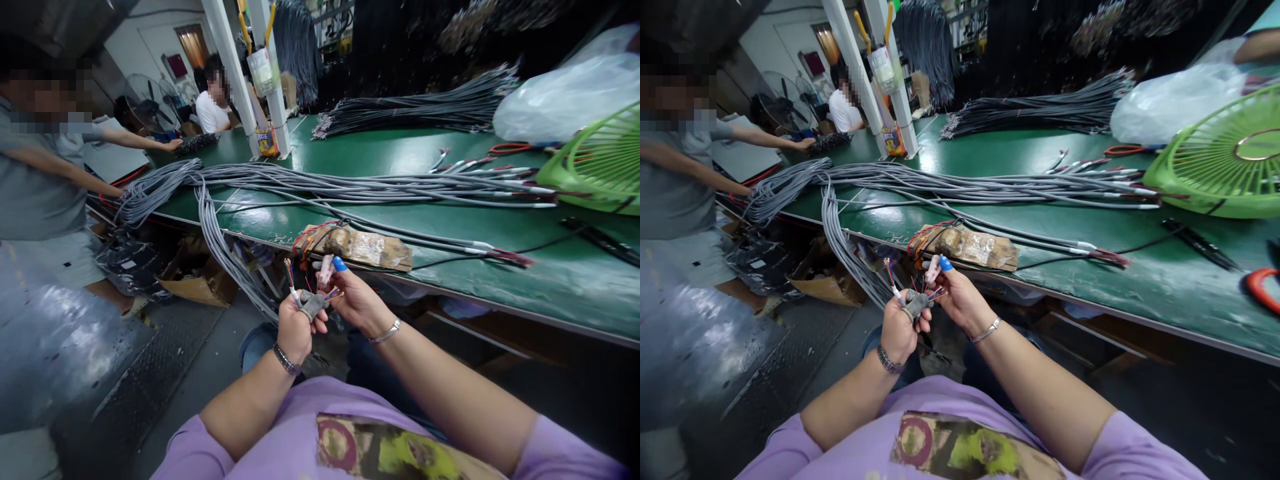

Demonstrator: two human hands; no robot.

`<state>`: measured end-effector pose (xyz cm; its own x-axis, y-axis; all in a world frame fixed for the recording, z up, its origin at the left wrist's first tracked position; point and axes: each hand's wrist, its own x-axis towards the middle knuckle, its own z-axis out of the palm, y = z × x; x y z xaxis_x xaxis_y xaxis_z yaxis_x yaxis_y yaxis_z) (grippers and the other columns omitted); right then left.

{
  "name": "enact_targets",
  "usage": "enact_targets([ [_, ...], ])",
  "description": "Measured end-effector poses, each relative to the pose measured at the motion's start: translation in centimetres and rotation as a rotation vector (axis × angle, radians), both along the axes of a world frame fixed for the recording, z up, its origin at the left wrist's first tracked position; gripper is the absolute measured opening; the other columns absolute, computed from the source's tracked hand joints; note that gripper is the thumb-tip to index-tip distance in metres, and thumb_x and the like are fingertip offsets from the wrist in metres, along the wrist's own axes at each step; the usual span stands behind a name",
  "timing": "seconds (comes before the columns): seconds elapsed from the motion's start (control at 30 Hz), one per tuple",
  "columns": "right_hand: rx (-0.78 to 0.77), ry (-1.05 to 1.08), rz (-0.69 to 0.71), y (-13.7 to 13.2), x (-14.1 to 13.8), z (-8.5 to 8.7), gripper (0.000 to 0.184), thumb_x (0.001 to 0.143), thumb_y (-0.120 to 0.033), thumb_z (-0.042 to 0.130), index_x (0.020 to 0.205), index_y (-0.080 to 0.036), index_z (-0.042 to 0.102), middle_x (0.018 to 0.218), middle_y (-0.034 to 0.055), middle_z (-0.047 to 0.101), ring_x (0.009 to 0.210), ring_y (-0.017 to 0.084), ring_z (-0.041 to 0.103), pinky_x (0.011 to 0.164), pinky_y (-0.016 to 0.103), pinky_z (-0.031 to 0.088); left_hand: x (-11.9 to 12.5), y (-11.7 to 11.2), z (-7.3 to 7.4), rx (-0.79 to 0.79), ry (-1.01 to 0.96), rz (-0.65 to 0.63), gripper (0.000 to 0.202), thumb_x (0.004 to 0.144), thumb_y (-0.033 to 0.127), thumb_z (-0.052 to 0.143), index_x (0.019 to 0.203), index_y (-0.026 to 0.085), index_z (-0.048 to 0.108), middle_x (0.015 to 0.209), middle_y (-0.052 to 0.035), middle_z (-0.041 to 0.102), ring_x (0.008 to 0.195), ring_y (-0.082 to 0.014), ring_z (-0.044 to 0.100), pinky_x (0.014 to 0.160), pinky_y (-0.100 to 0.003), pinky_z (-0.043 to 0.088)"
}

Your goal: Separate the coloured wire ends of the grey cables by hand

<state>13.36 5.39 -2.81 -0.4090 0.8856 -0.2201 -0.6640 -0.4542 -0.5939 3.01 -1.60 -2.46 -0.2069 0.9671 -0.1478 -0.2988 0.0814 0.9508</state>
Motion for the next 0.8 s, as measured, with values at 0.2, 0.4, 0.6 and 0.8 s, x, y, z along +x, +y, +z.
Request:
enact_targets([
  [0.2, -0.023, -0.034, 0.035, 0.2, 0.5, 0.6, 0.029, 0.071, -0.047, 0.073, 0.074, -0.019, 0.066, 0.069, 0.0002, 0.066, 0.059, 0.011, 0.057, 0.056, 0.024, 0.048, -0.2, -0.9, 0.2, 0.008, -0.009, 0.014, 0.026, 0.070, 0.035, 0.070, 0.064, 0.015, 0.054, 0.049, 0.0021, 0.060, 0.032, -0.0056, 0.048, 0.033, -0.016, 0.024],
  [0.4, 0.051, -0.050, 0.007, -0.3, 0.5, 0.5, 0.029, 0.069, -0.046, 0.075, 0.075, -0.018, 0.065, 0.066, -0.0022, 0.061, 0.057, 0.009, 0.053, 0.054, 0.022, 0.046, -0.2, -1.1, 0.4, -0.001, -0.037, 0.064, 0.026, 0.069, 0.037, 0.070, 0.068, 0.015, 0.056, 0.050, 0.0023, 0.060, 0.033, -0.0057, 0.049, 0.033, -0.016, 0.026],
  [0.6, 0.110, -0.109, -0.030, -0.4, 0.4, 0.2, 0.035, 0.068, -0.050, 0.075, 0.072, -0.017, 0.066, 0.062, -0.0017, 0.059, 0.055, 0.009, 0.050, 0.055, 0.024, 0.044, 0.1, -0.6, 0.4, 0.002, -0.040, 0.077, 0.027, 0.069, 0.038, 0.069, 0.066, 0.015, 0.054, 0.049, 0.0021, 0.059, 0.033, -0.0057, 0.049, 0.033, -0.015, 0.023],
  [0.8, 0.049, -0.097, -0.017, 0.0, 0.0, -0.2, 0.037, 0.074, -0.053, 0.069, 0.076, -0.016, 0.069, 0.074, 0.0044, 0.068, 0.056, 0.011, 0.053, 0.055, 0.026, 0.045, 0.3, -0.3, 0.1, -0.002, -0.029, 0.075, 0.028, 0.069, 0.038, 0.070, 0.065, 0.016, 0.052, 0.050, 0.0023, 0.059, 0.033, -0.0056, 0.050, 0.034, -0.015, 0.023],
])
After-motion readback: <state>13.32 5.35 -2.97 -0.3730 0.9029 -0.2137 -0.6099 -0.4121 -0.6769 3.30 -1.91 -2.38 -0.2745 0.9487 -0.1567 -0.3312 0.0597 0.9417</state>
